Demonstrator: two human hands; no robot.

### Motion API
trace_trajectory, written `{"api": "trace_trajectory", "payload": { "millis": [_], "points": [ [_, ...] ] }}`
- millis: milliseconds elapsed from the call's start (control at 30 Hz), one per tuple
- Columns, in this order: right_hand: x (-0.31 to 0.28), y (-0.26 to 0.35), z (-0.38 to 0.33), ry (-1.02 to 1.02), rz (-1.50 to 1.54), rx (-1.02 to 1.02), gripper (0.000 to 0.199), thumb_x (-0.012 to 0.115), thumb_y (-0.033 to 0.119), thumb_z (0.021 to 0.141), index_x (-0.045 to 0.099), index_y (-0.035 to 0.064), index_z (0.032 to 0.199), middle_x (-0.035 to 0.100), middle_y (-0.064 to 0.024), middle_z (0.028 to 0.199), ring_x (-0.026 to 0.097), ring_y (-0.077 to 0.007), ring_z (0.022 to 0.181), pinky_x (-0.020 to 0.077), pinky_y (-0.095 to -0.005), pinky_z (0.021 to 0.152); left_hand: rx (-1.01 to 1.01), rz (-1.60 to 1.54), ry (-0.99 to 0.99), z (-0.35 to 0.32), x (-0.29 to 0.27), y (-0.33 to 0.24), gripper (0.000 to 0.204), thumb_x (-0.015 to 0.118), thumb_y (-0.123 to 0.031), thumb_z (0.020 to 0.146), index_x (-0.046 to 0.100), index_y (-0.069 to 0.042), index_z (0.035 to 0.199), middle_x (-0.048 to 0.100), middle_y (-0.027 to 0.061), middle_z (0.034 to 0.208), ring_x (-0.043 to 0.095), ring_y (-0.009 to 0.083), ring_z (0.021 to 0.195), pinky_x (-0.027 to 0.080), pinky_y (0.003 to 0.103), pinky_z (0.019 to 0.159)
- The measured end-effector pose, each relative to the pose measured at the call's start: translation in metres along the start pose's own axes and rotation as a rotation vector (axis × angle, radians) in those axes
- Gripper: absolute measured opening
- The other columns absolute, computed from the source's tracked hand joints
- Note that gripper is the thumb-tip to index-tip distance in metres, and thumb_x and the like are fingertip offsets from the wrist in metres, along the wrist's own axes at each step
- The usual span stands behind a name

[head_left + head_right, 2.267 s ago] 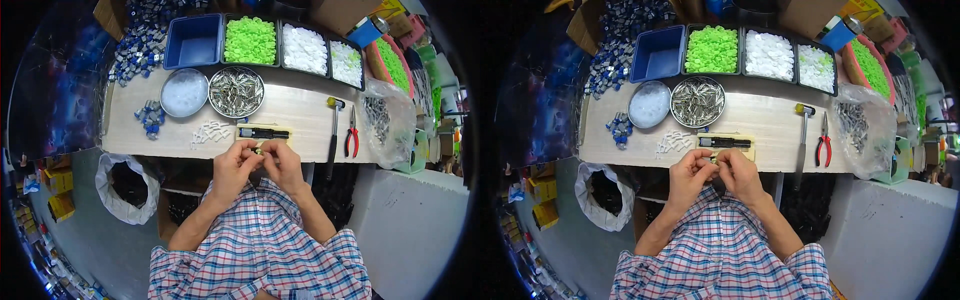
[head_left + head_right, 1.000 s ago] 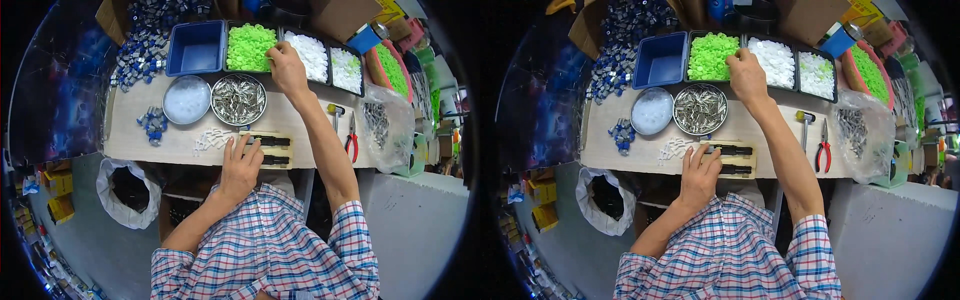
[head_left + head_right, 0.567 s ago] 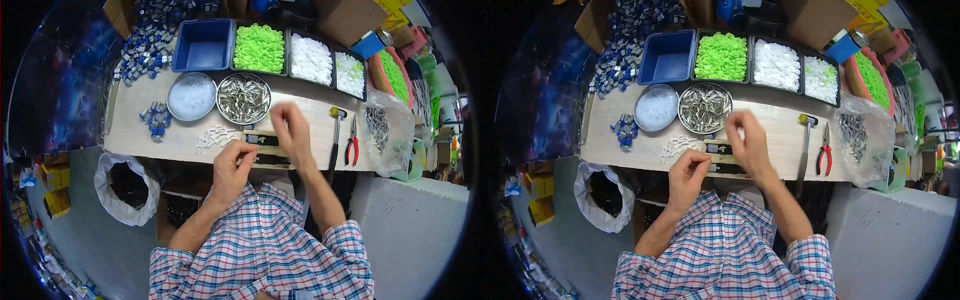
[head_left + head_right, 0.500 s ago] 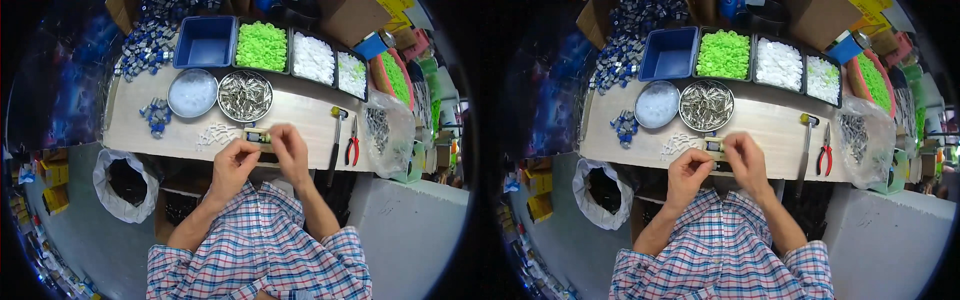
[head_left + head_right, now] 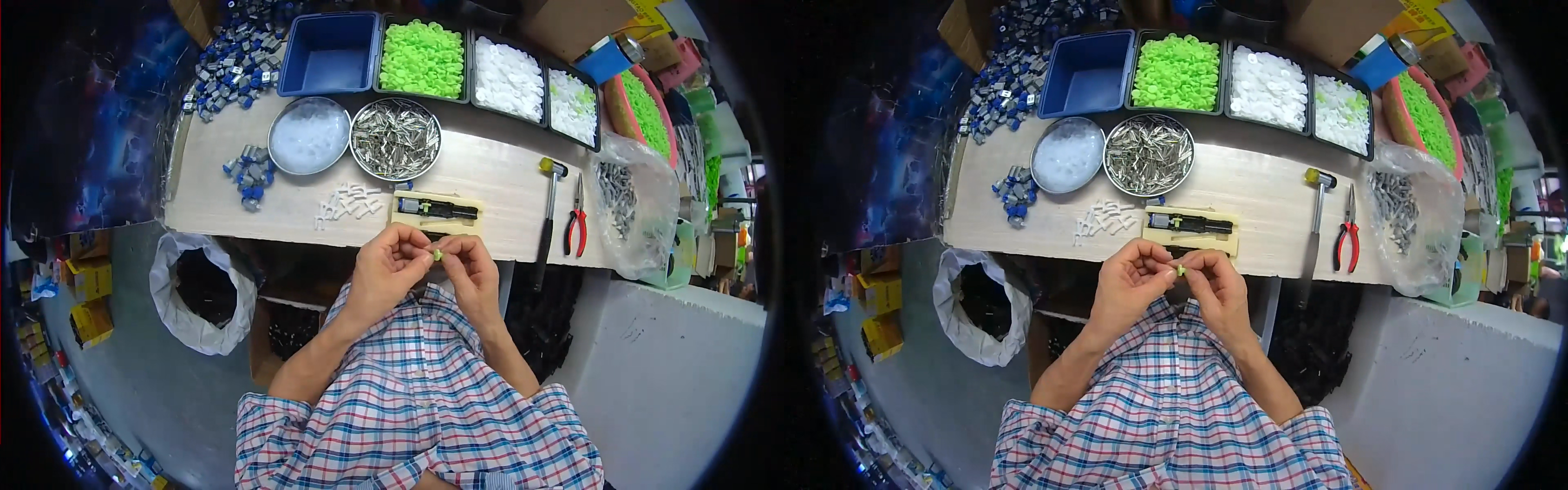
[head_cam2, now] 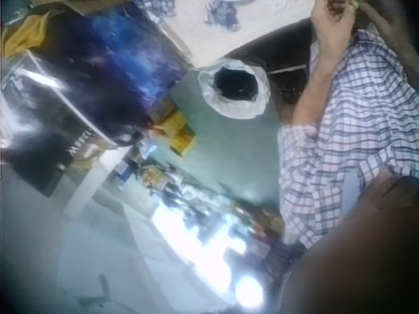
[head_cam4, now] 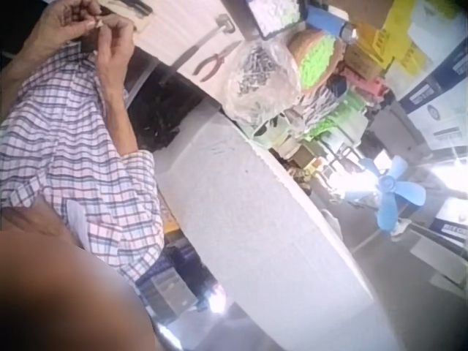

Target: Assemble small plastic and metal components into a casing on a workbench.

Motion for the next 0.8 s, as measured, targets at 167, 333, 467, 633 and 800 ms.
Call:
{"api": "trace_trajectory", "payload": {
  "millis": [167, 333, 467, 633, 800],
  "points": [
    [0.005, 0.030, 0.001, 0.084, -0.525, -0.310, 0.015, 0.062, -0.010, 0.092, 0.061, -0.0011, 0.104, 0.067, -0.0139, 0.101, 0.068, -0.0226, 0.087, 0.0551, -0.0290, 0.078, 0.052, 0.351, 0.042, -0.001, -0.004, -0.008, 0.024, 0.070, 0.005, 0.091, 0.062, 0.003, 0.114, 0.068, 0.0047, 0.097, 0.066, 0.0067, 0.087, 0.056, 0.020, 0.079],
    [0.018, 0.045, -0.010, 0.099, -0.641, -0.603, 0.028, 0.069, -0.014, 0.078, 0.063, -0.0014, 0.102, 0.067, -0.0159, 0.101, 0.069, -0.0305, 0.086, 0.0587, -0.0357, 0.075, -0.045, 0.142, 0.077, -0.001, -0.010, -0.001, 0.025, 0.070, 0.005, 0.092, 0.062, 0.003, 0.115, 0.069, 0.0053, 0.095, 0.068, 0.0083, 0.087, 0.057, 0.021, 0.078],
    [0.026, 0.046, -0.016, 0.101, -0.694, -0.663, 0.027, 0.072, -0.012, 0.077, 0.065, -0.0019, 0.100, 0.067, -0.0151, 0.101, 0.070, -0.0306, 0.086, 0.0591, -0.0363, 0.075, -0.188, -0.112, -0.013, -0.005, -0.017, 0.014, 0.022, 0.069, 0.002, 0.094, 0.062, 0.004, 0.114, 0.071, 0.0069, 0.094, 0.069, 0.0094, 0.085, 0.059, 0.022, 0.076],
    [0.029, 0.043, -0.013, 0.106, -0.702, -0.629, 0.027, 0.071, -0.014, 0.075, 0.064, -0.0008, 0.097, 0.065, -0.0152, 0.105, 0.068, -0.0297, 0.092, 0.0569, -0.0340, 0.074, -0.056, -0.020, -0.069, -0.004, -0.018, 0.008, 0.018, 0.068, 0.001, 0.095, 0.063, 0.004, 0.113, 0.072, 0.0071, 0.094, 0.070, 0.0095, 0.084, 0.059, 0.022, 0.074],
    [0.029, 0.042, -0.006, 0.104, -0.788, -0.617, 0.028, 0.072, -0.013, 0.072, 0.063, -0.0011, 0.097, 0.063, -0.0143, 0.101, 0.066, -0.0296, 0.087, 0.0556, -0.0347, 0.070, 0.015, 0.181, -0.095, -0.005, -0.013, 0.004, 0.014, 0.066, 0.000, 0.097, 0.066, 0.005, 0.111, 0.073, 0.0066, 0.094, 0.070, 0.0092, 0.084, 0.060, 0.022, 0.075]
  ]
}}
Point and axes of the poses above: each hand's wrist, its own z-axis towards the middle knuckle, its own x-axis out of the palm, y = z × x, the point moved 8 cm from there along z, towards the middle knuckle
